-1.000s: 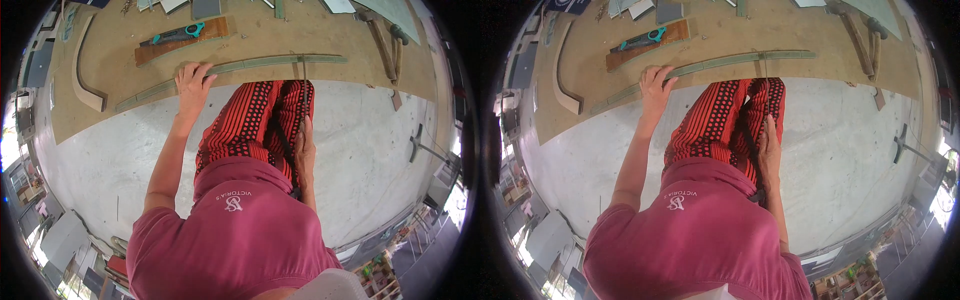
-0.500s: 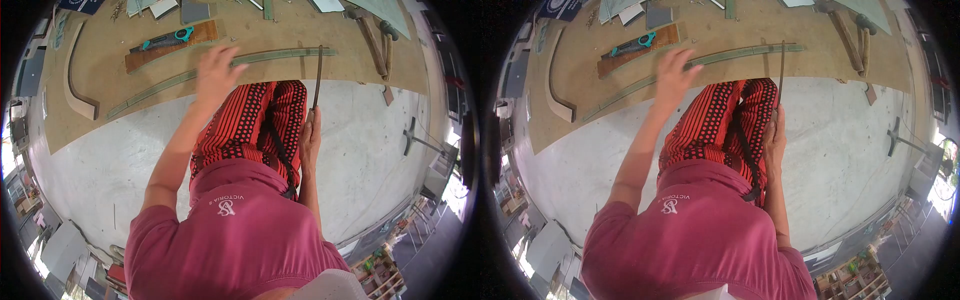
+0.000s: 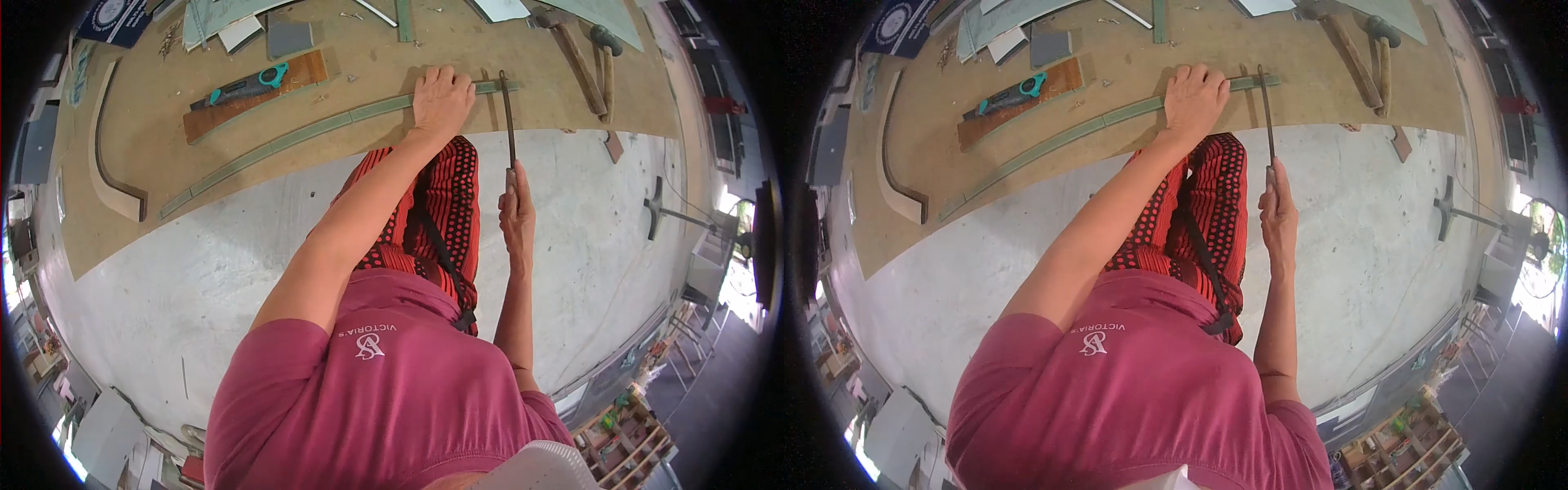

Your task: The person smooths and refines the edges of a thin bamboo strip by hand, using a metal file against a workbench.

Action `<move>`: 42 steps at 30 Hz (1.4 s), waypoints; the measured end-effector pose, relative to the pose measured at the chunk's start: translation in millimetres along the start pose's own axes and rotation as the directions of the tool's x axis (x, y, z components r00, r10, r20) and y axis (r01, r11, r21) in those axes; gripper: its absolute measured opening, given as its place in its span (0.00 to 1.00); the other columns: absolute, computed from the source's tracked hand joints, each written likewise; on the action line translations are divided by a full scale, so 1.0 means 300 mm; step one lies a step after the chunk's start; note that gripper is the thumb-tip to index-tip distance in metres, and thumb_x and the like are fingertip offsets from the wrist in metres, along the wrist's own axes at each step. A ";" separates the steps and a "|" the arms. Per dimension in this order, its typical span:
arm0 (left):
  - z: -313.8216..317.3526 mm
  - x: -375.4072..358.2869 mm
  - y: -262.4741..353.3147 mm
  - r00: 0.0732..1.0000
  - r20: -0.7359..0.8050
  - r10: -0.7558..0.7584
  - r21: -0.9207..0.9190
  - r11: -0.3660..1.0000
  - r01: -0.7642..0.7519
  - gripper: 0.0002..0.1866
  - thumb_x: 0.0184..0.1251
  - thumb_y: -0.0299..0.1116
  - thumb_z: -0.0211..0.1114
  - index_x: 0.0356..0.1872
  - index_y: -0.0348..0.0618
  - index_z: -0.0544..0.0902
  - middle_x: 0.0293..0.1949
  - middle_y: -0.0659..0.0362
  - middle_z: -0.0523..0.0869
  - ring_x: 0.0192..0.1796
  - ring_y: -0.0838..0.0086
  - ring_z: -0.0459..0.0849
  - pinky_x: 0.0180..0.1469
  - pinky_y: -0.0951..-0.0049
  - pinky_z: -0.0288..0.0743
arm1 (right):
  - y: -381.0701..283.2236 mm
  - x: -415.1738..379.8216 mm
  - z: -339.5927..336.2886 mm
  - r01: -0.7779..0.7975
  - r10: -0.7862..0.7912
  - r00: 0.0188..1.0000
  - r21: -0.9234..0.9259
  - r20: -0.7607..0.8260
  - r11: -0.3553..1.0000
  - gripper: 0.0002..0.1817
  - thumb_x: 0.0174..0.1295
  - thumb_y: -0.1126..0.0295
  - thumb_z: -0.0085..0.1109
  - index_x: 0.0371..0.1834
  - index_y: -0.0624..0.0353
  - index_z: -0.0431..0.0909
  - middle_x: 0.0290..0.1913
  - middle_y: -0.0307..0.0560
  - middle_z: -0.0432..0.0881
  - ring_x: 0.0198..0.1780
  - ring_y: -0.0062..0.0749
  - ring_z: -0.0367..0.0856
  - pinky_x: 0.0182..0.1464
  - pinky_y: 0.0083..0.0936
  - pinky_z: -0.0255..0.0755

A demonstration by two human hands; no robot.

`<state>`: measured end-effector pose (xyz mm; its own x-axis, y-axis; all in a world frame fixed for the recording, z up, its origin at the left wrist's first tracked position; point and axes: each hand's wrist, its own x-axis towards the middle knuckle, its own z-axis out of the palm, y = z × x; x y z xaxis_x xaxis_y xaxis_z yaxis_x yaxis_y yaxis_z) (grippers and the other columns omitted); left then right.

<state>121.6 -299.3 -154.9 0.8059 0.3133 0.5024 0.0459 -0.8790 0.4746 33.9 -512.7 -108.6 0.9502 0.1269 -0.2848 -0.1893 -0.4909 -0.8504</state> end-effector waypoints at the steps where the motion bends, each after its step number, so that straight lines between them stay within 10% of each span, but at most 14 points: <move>1: 0.004 -0.001 0.001 1.000 -0.011 0.013 0.014 1.000 -0.012 0.08 0.62 0.41 0.62 0.31 0.49 0.82 0.36 0.59 0.79 0.44 0.61 0.76 0.43 0.58 0.71 | 0.003 0.002 -0.005 -0.012 0.012 1.000 -0.015 0.011 1.000 0.24 0.74 0.70 0.44 0.73 0.49 0.62 0.53 0.41 0.80 0.31 0.20 0.65 0.38 0.18 0.69; 27: 0.000 0.000 0.007 1.000 -0.014 0.012 0.029 1.000 -0.012 0.07 0.58 0.39 0.64 0.31 0.49 0.80 0.35 0.60 0.79 0.44 0.62 0.76 0.43 0.60 0.72 | 0.066 0.056 -0.041 0.033 -0.032 0.995 -0.010 0.091 0.999 0.24 0.74 0.68 0.42 0.73 0.48 0.62 0.50 0.40 0.80 0.29 0.19 0.64 0.34 0.17 0.68; 35: 0.000 0.003 0.010 1.000 -0.015 0.003 0.024 1.000 -0.003 0.07 0.58 0.39 0.64 0.31 0.49 0.81 0.36 0.60 0.78 0.44 0.62 0.76 0.44 0.60 0.72 | -0.104 0.168 0.012 0.002 0.009 0.994 -0.092 0.109 0.996 0.23 0.75 0.66 0.43 0.73 0.48 0.63 0.25 0.34 0.62 0.27 0.17 0.60 0.30 0.16 0.62; 42: 0.002 0.001 0.009 1.000 0.009 -0.002 0.028 1.000 0.002 0.08 0.58 0.40 0.64 0.31 0.49 0.81 0.35 0.60 0.78 0.44 0.61 0.76 0.44 0.59 0.72 | 0.011 0.093 -0.027 0.028 -0.024 0.997 -0.049 0.080 0.998 0.24 0.75 0.68 0.42 0.73 0.49 0.62 0.33 0.34 0.72 0.27 0.17 0.61 0.29 0.15 0.62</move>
<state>122.4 -301.8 -153.9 0.8110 0.3118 0.4951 0.0635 -0.8880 0.4554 61.7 -517.8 -115.7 0.9315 0.2070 -0.2992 -0.1507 -0.5291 -0.8351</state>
